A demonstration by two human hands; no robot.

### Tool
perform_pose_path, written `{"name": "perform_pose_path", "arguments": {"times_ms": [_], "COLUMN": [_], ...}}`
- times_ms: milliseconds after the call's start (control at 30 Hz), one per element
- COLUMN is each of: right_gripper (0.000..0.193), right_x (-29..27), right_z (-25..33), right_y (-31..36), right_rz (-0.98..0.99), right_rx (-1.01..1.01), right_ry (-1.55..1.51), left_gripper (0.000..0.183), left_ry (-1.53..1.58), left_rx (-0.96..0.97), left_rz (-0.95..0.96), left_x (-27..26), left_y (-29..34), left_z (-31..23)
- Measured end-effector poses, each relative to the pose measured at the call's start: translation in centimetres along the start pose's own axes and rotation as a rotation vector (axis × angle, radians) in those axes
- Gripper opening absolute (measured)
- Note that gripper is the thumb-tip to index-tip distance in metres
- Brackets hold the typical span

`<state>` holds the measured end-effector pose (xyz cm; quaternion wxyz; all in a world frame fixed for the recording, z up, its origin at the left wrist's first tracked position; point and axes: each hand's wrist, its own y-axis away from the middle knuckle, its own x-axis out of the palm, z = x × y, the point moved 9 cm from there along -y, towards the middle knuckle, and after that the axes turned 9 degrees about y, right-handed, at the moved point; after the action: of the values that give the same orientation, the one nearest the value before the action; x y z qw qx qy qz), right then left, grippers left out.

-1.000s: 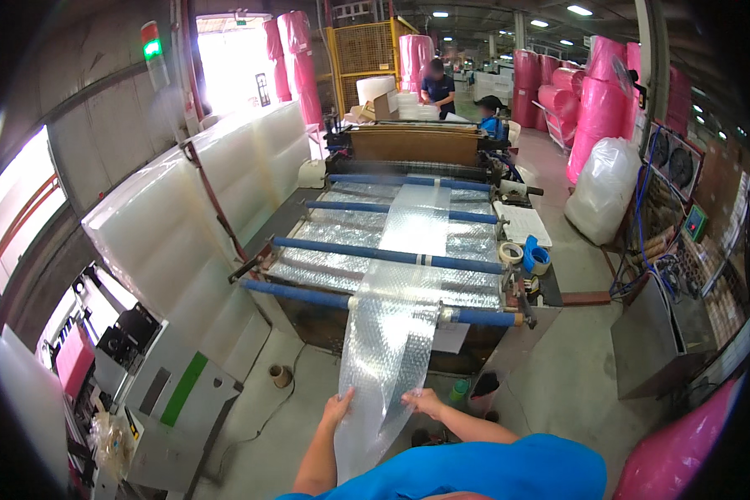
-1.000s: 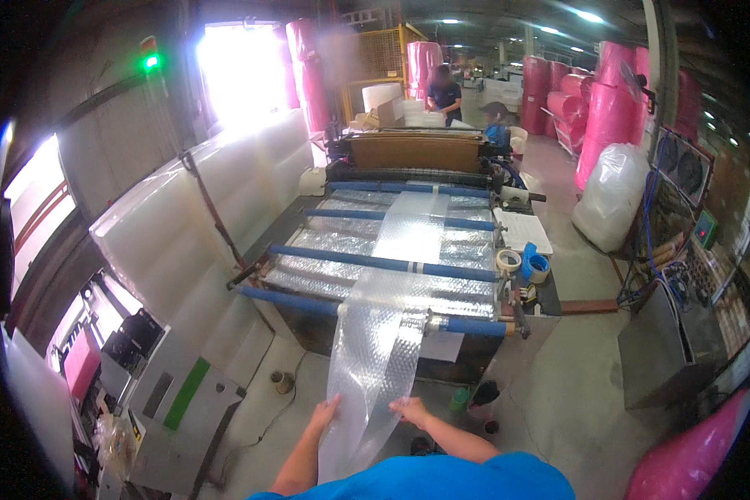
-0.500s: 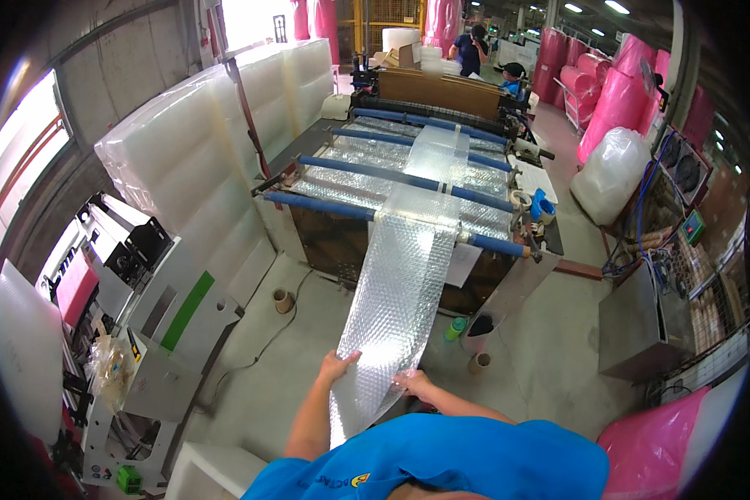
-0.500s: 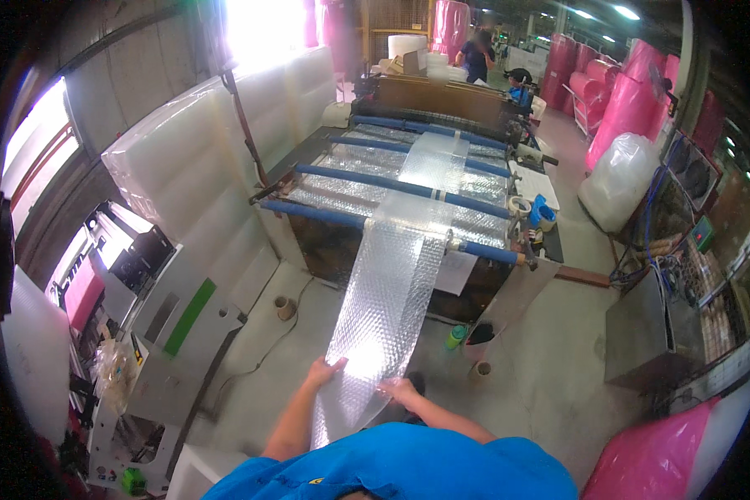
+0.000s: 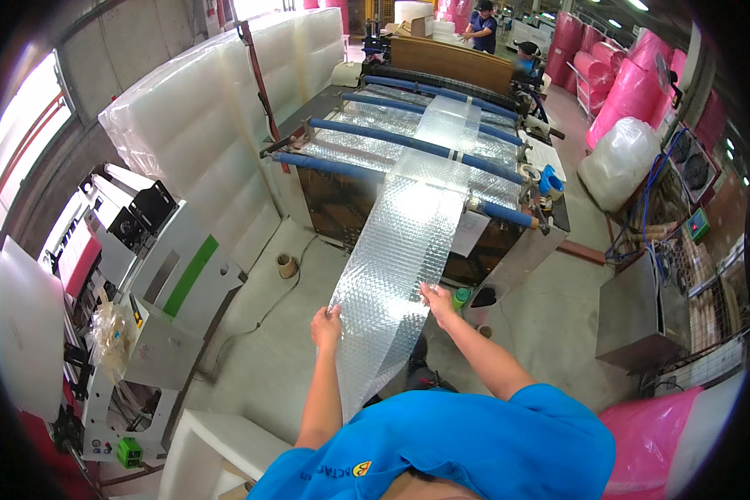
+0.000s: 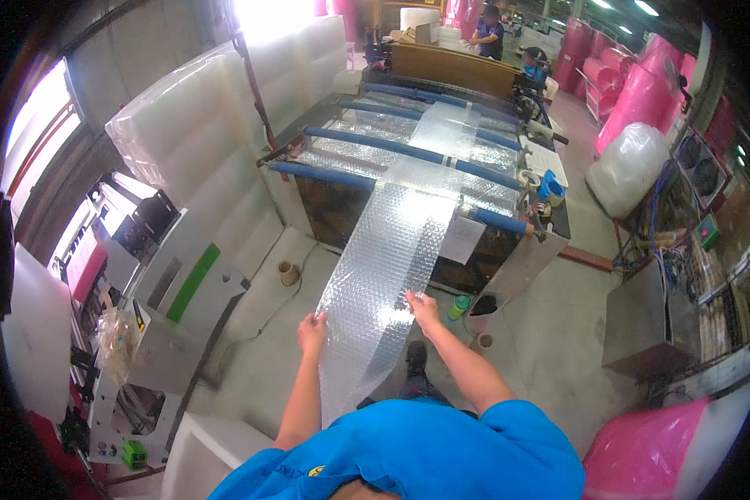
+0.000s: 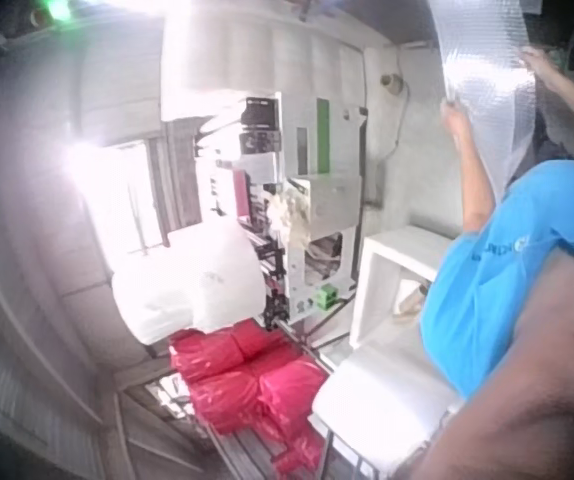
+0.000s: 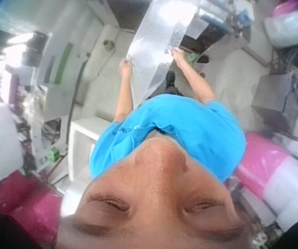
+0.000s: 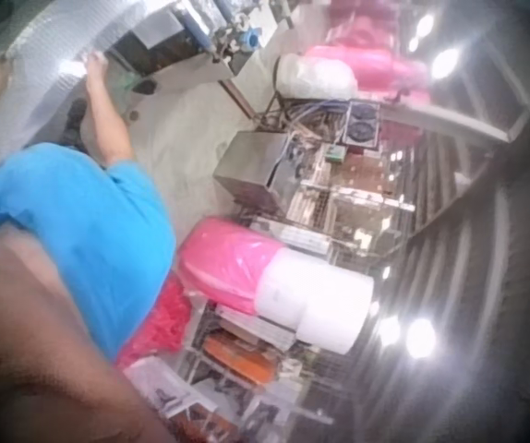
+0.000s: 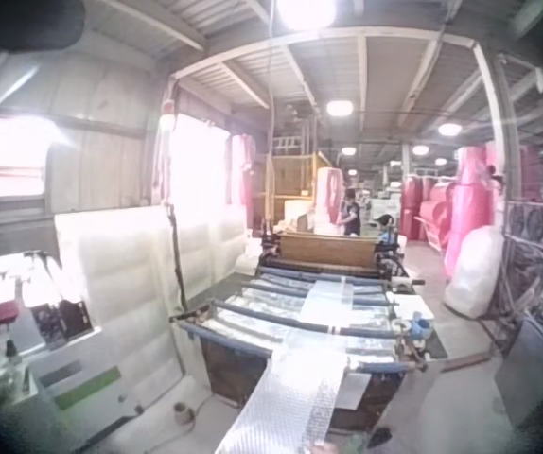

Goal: The person handles a large sheet of bubble wrap, pulling it from a roll and smoothing it over a series of rollers on a machine. They repeatedly adjust the sheet's position and fold it over itself while standing in a factory setting.

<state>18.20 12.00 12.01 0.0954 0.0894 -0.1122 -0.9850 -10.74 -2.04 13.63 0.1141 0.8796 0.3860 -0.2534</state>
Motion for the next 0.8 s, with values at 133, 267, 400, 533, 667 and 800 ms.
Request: {"name": "perform_pose_path", "arguments": {"times_ms": [133, 267, 400, 533, 667, 800], "right_gripper": [0.028, 0.028, 0.028, 0.030, 0.032, 0.032], "right_x": [-0.1, -0.4, -1.0, -0.9, -2.7, -4.4], "right_z": [-0.6, -1.9, -4.0, -8.2, -4.7, -4.2], "right_y": [-0.2, -0.4, -1.2, -1.8, -4.6, -10.1], "right_rz": [-0.013, 0.005, 0.019, 0.152, 0.092, 0.102], "right_rx": [-0.020, -0.019, 0.019, 0.194, 0.175, 0.150], "right_ry": [-0.030, -0.017, 0.144, 0.176, 0.131, 0.133], "left_gripper": [0.034, 0.034, 0.036, 0.040, 0.040, 0.039], "left_ry": [0.095, 0.088, 0.043, -0.085, -0.150, -0.201], "left_rx": [-0.116, -0.136, -0.102, -0.153, -0.189, -0.176], "left_rz": [0.099, 0.188, 0.173, 0.196, 0.277, 0.270], "left_x": [1.3, 3.1, 5.2, 6.4, 8.9, 12.0], "left_y": [-0.8, -1.0, -0.7, 0.0, -1.4, -4.3], "left_z": [2.2, 3.9, 6.5, 8.6, 4.3, 0.9]}}
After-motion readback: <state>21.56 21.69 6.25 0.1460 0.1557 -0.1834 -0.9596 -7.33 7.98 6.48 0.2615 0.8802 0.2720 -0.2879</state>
